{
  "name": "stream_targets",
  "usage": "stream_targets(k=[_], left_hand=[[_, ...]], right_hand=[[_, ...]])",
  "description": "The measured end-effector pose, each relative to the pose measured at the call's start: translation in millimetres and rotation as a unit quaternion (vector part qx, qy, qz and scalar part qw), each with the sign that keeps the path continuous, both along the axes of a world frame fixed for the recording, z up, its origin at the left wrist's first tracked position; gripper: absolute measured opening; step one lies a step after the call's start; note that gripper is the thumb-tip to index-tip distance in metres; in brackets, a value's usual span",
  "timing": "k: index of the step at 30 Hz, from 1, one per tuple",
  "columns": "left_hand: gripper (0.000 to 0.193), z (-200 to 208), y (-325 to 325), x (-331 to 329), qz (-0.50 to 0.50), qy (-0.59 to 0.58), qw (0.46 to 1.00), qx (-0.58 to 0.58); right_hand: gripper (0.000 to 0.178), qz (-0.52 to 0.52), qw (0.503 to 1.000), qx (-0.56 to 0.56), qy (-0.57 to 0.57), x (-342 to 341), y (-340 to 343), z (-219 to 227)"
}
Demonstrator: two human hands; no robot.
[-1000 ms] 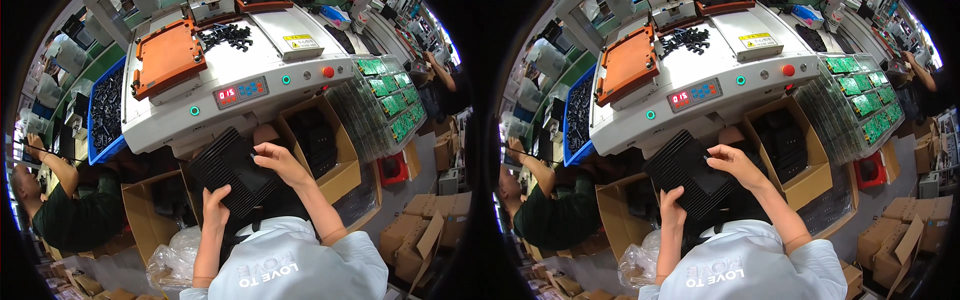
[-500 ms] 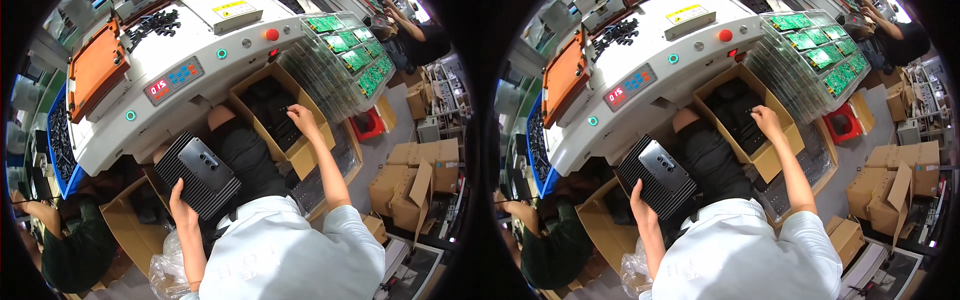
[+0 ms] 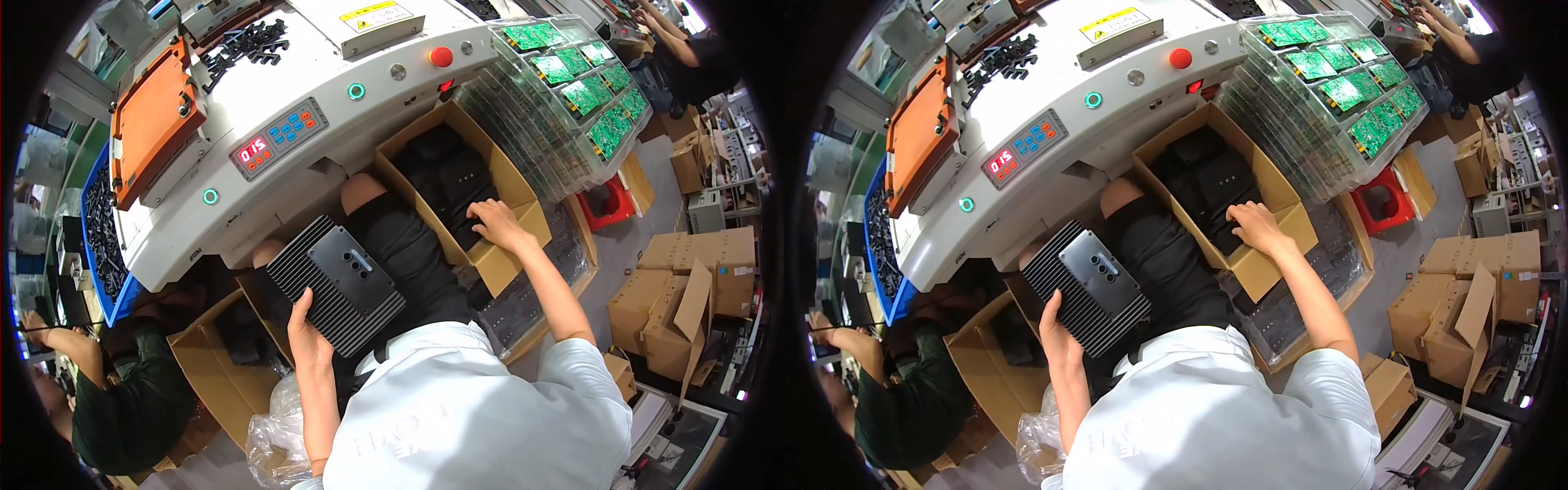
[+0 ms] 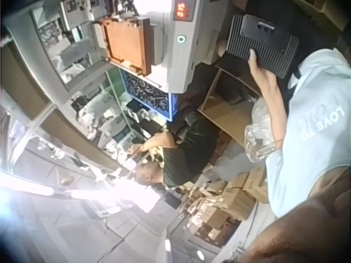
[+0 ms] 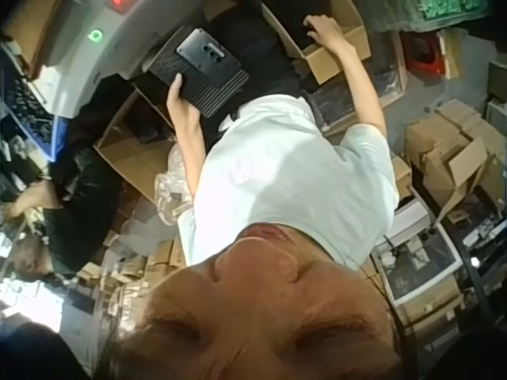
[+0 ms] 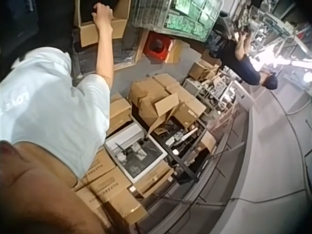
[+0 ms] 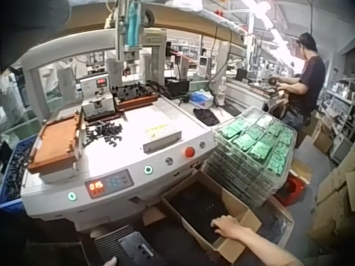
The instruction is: The person is assembling electronic components using a machine jig and packaging them into boxes on a factory line.
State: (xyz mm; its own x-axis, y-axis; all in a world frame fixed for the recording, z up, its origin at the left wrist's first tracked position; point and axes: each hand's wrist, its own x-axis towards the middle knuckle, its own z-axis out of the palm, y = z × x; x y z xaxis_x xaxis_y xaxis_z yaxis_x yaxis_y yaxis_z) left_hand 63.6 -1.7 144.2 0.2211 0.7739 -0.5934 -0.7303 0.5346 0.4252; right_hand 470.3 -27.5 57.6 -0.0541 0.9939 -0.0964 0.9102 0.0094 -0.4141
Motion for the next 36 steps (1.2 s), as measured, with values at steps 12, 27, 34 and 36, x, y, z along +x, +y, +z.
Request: stream_targets(k=[12,27,34,36], left_hand=[[0.019,-6,-3,-2,0.018,-0.016,1.0,-0.001],[0.022,-3,3,2,-0.005,-0.019,1.0,0.011],[0.024,-6,0,8,-0.032,-0.055,0.998,-0.008],[0.025,-6,-2,8,-0.029,-0.048,0.998,-0.002]], right_hand=[[0.028,0.111,0.987,-0.061,-0.094,8,-2,0],[0.02,-0.203,0.872,-0.041,0.444,-25,19,119],[0.015,-0.191,0.764,-0.084,0.61,-117,25,132],[0.015,-0.18,0.752,-0.096,0.627,-135,28,129]])
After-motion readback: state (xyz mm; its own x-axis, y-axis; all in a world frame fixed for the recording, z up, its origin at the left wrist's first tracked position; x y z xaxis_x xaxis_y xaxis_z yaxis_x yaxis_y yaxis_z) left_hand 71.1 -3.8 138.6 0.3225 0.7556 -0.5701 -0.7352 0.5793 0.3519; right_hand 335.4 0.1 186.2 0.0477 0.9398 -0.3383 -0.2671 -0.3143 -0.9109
